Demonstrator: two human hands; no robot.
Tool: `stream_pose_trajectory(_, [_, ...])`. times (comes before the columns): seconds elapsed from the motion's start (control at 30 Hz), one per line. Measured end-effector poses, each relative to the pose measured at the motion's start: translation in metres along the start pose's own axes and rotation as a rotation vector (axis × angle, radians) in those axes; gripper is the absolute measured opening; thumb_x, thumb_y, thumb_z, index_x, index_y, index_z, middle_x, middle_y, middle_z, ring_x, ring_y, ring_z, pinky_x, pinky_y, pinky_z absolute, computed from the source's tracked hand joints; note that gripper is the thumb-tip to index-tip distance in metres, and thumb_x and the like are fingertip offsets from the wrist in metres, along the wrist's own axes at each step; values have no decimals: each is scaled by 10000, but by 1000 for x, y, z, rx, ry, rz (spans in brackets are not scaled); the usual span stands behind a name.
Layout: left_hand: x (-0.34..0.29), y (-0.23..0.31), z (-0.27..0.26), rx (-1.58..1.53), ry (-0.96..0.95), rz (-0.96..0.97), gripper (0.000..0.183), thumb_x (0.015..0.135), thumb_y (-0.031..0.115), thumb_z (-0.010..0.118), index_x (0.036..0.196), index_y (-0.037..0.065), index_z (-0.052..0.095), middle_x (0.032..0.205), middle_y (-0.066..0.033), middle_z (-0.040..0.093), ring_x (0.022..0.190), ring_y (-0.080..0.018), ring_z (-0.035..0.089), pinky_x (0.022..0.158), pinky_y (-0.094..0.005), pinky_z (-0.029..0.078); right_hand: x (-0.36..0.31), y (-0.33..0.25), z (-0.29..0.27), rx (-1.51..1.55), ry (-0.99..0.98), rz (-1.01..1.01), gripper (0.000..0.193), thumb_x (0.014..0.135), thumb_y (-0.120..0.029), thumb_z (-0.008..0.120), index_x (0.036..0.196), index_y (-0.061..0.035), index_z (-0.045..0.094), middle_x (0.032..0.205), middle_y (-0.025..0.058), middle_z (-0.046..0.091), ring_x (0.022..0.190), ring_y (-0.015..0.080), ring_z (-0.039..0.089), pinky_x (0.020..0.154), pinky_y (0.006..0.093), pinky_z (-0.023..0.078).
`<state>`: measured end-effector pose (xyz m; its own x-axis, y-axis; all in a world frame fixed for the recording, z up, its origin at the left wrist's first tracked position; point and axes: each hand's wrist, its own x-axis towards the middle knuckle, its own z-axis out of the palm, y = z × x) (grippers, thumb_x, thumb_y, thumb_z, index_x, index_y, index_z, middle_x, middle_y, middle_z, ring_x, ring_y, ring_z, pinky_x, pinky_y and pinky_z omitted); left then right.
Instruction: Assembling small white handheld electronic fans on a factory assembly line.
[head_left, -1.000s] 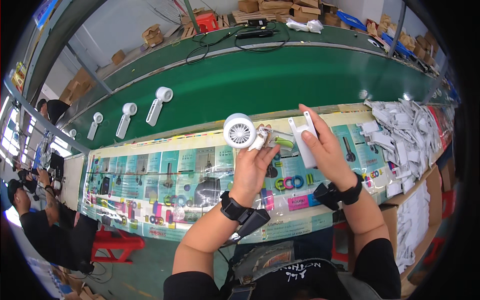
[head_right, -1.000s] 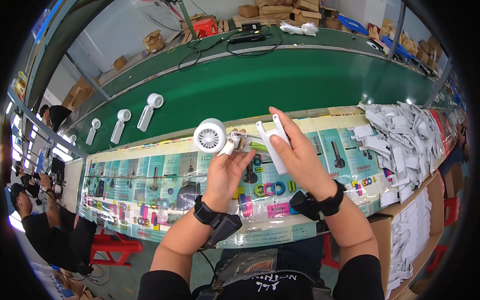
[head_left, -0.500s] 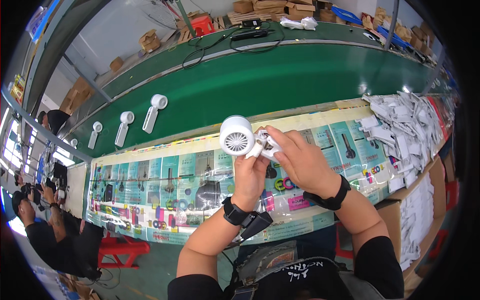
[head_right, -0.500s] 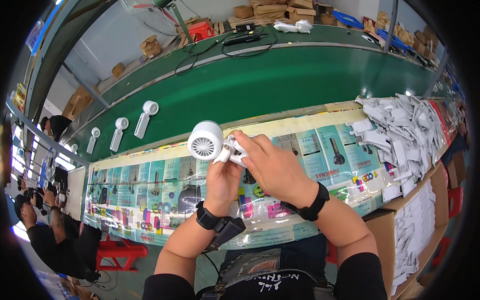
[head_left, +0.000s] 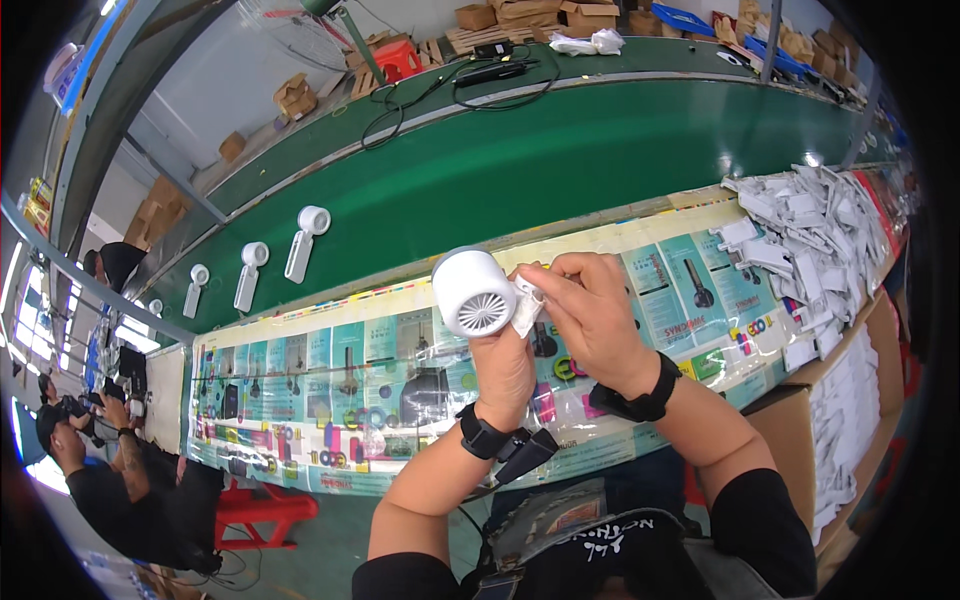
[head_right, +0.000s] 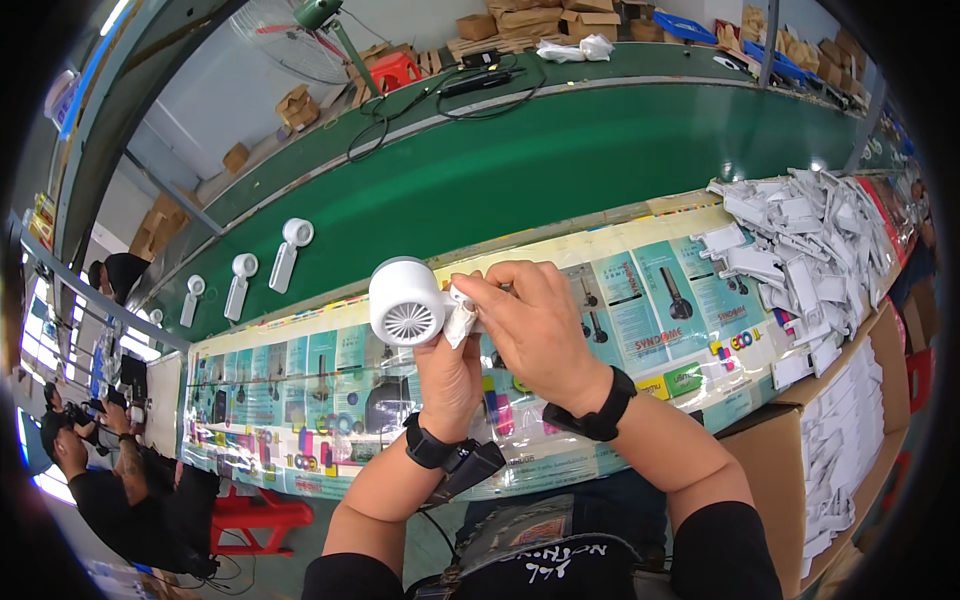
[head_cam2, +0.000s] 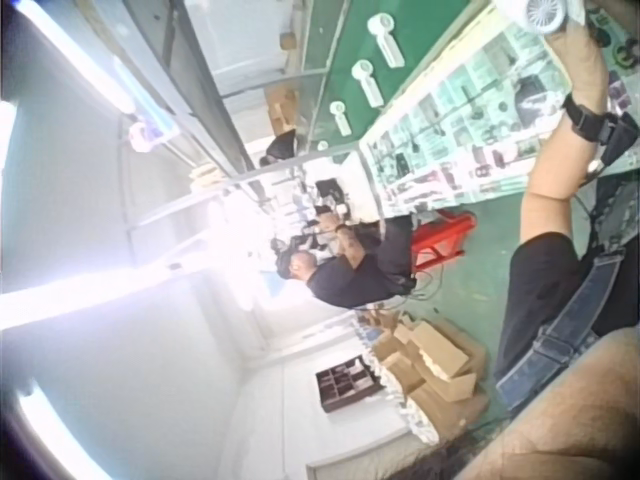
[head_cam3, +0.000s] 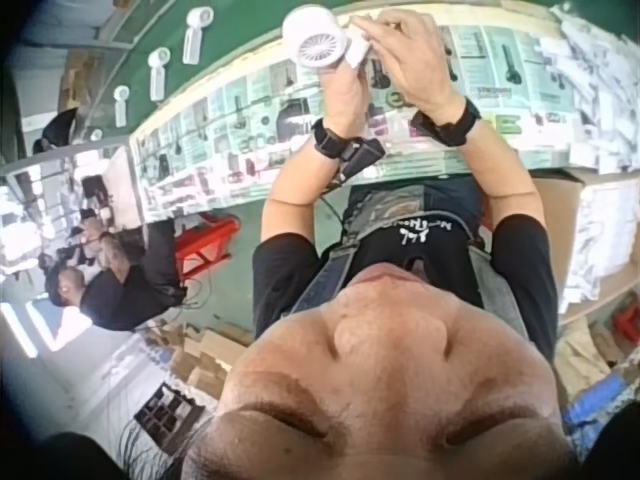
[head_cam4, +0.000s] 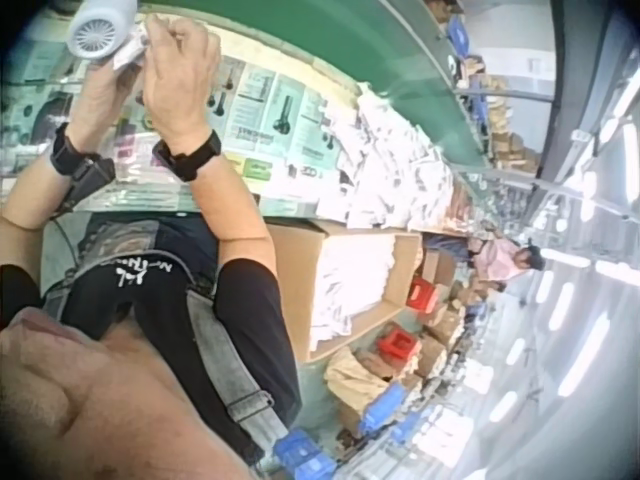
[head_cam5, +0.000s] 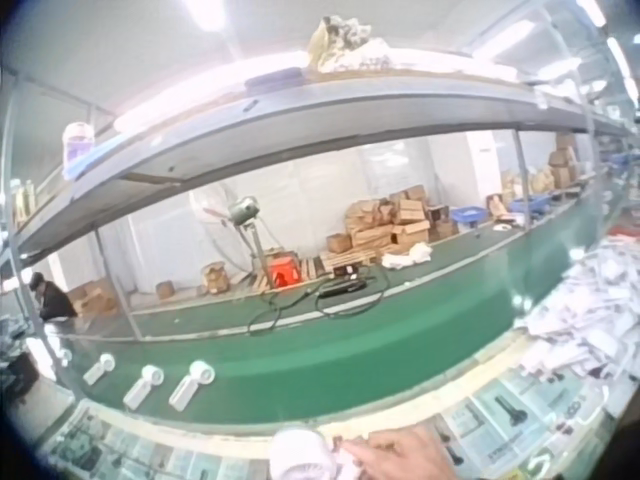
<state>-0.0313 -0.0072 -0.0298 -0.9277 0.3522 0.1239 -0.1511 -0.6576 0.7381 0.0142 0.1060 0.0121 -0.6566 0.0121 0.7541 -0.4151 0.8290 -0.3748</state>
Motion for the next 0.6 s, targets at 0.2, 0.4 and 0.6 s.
stream_pose_trajectory(0.2, [10,35,3,72,43,228,326,857,160,598,1142,51,484,1117,-114,565,1059,-237,550,904,-364,462,-6,3,1,-28,220,180,296,824,-162,588,1098,-48,593,921,71,534,856,217,495,760,319,398])
stream_pose_trajectory(0.4, [5,36,8,121,30,263,316,870,188,579,1141,52,491,1120,-121,558,1035,-252,554,900,-388,462,-19,-5,7,766,-64,652,379,904,-334,520,1013,29,532,866,87,530,756,140,495,669,276,413])
stream_pose_trajectory(0.6, [-13,50,29,58,-31,312,387,863,240,586,1174,41,471,1125,-134,556,997,-263,563,892,-393,460,-2,-8,-27,499,106,197,345,806,-328,624,727,-5,533,676,90,461,601,193,450,534,308,357])
